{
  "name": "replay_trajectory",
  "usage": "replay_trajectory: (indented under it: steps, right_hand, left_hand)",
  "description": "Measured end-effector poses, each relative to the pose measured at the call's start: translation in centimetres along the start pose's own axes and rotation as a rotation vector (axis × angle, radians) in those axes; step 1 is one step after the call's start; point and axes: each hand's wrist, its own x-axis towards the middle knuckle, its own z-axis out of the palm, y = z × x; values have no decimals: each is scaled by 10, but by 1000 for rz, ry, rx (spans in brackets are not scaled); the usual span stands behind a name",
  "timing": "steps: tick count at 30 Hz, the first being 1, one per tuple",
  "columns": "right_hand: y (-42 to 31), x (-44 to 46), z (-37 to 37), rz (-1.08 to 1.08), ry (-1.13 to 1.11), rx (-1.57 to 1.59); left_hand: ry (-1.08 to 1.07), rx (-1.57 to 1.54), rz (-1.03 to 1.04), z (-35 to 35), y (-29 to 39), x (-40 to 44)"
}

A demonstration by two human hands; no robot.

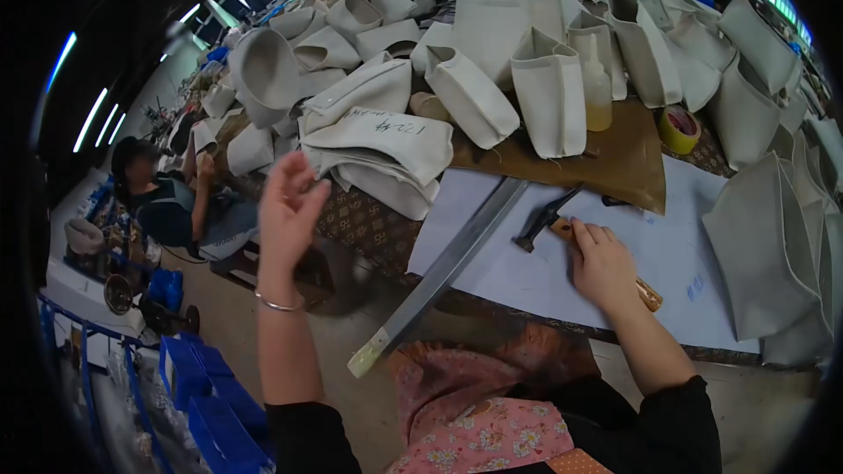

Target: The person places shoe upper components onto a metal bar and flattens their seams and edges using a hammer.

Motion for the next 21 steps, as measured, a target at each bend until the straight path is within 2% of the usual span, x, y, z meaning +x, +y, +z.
replay_trajectory:
  steps: [1, 3, 5, 7, 11, 13, 17, 19, 21]
  right_hand:
    - [1, 1, 1, -1, -24, 10]
    - [3, 2, 0, -9, -23, 23]
    - [6, 3, -1, -20, -15, 38]
    - [7, 3, -2, -55, -23, 62]
    - [7, 2, -2, -36, -25, 85]
    - [7, 2, -2, -42, -18, 70]
    - [7, 1, -2, -20, -44, 114]
    - [4, 5, -5, -90, 198, 146]
    - [0, 7, 3, -114, 253, 266]
  left_hand:
    - [-90, 94, -69, 26, -3, -6]
    - [-53, 414, 413, 61, -30, -12]
    - [-50, 316, 417, 79, -30, -10]
    - [79, 458, 575, 86, -28, -6]
    - [-27, 372, 537, 83, -27, -1]
    - [-98, 365, 411, 69, -31, -3]
    - [-36, 307, 490, 52, -37, -26]
    - [9, 333, 492, 40, -41, -39]
    - [24, 320, 510, 31, -36, -54]
